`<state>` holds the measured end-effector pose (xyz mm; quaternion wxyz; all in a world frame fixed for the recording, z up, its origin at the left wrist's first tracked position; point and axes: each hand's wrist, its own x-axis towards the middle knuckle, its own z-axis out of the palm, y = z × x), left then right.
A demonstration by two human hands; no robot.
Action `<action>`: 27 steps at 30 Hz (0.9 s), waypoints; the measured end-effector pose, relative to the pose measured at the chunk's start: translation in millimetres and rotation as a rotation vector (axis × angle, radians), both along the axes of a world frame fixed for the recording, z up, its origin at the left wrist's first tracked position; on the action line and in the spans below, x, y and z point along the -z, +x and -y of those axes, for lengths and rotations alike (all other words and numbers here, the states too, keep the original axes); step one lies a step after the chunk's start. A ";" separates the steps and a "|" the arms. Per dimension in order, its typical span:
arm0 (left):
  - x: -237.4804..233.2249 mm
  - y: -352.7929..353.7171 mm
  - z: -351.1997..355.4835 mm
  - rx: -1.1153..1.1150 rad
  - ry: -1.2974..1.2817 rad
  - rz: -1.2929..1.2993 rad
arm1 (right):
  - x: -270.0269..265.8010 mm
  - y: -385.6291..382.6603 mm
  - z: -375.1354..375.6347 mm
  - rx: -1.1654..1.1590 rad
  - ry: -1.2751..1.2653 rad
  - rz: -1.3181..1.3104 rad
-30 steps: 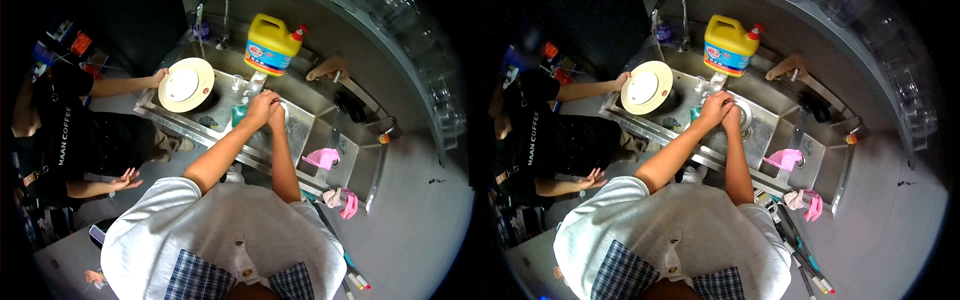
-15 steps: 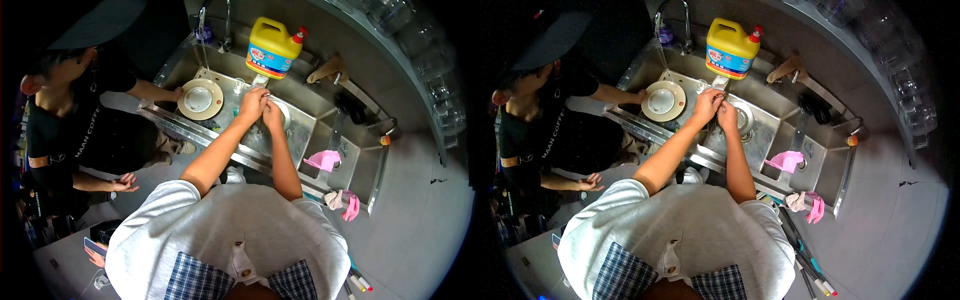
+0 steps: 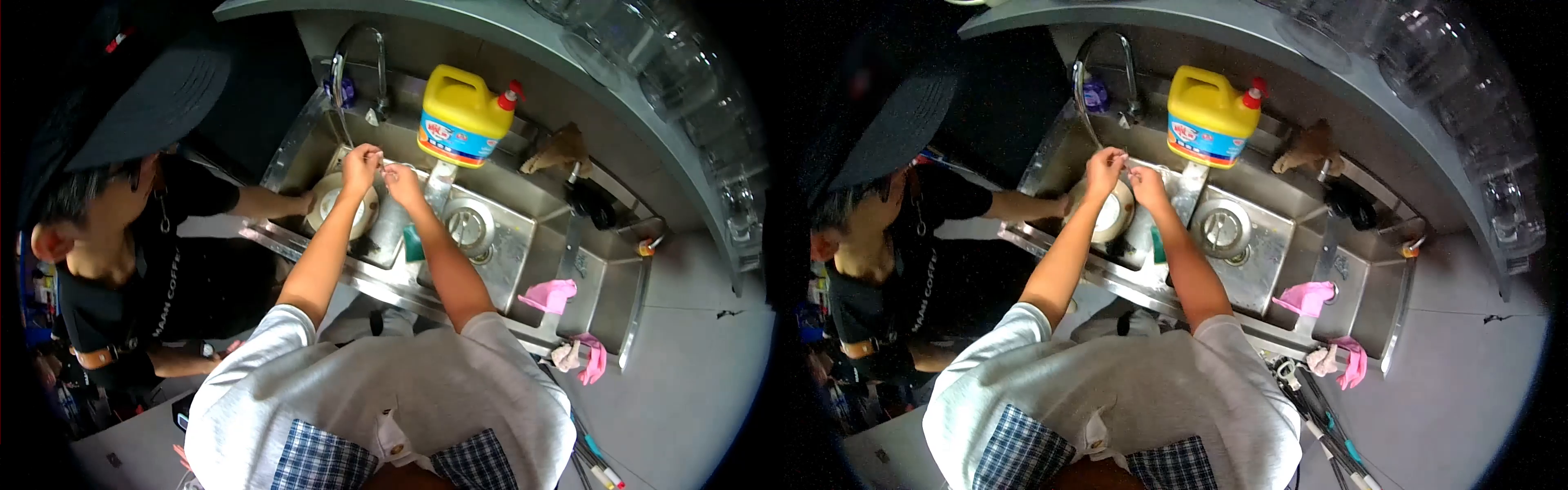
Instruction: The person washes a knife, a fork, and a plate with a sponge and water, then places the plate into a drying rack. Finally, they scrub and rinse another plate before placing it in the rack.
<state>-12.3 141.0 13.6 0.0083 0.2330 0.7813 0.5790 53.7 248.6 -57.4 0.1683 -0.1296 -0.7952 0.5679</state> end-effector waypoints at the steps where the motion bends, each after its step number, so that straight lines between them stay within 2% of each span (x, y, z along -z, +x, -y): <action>1: 8.3 -21.4 4.1 -0.027 0.038 0.064 | 0.3 -19.8 5.7 0.009 -0.019 0.018; 3: 22.7 -57.8 11.2 -0.039 0.162 0.255 | 5.0 -55.1 12.1 -0.003 0.050 -0.049; 4: 26.4 -70.9 14.6 -0.037 0.149 0.252 | 6.8 -69.8 14.1 -0.009 0.126 -0.084; 6: 34.2 -94.2 18.5 -0.042 0.135 0.247 | 10.8 -94.1 17.8 -0.010 0.047 -0.012; 7: 22.3 -92.9 20.4 -0.043 0.134 0.245 | 8.9 -102.5 20.1 -0.015 0.008 0.026; 11: 23.0 -111.3 27.6 -0.020 -0.044 0.051 | 7.8 -122.3 22.2 -0.090 -0.080 0.056; 14: 13.4 -119.8 29.9 0.030 -0.176 0.054 | 1.6 -133.3 25.5 -0.092 -0.101 0.048; 17: -0.7 -126.8 32.9 0.061 -0.327 -0.224 | 1.5 -136.3 23.9 -0.144 -0.070 0.056; 19: -7.5 -128.5 36.8 0.133 -0.276 -0.274 | 3.5 -139.3 19.6 -0.204 0.029 0.079; 21: -16.2 -130.1 43.6 0.227 -0.245 -0.346 | 5.3 -138.1 17.9 -0.226 0.013 0.103; 24: -23.4 -138.6 48.9 0.365 -0.326 -0.397 | 3.2 -134.0 13.4 -0.257 0.007 0.111; 27: -26.8 -144.3 47.6 0.373 -0.297 -0.364 | 27.4 -131.4 8.9 -0.299 0.037 0.211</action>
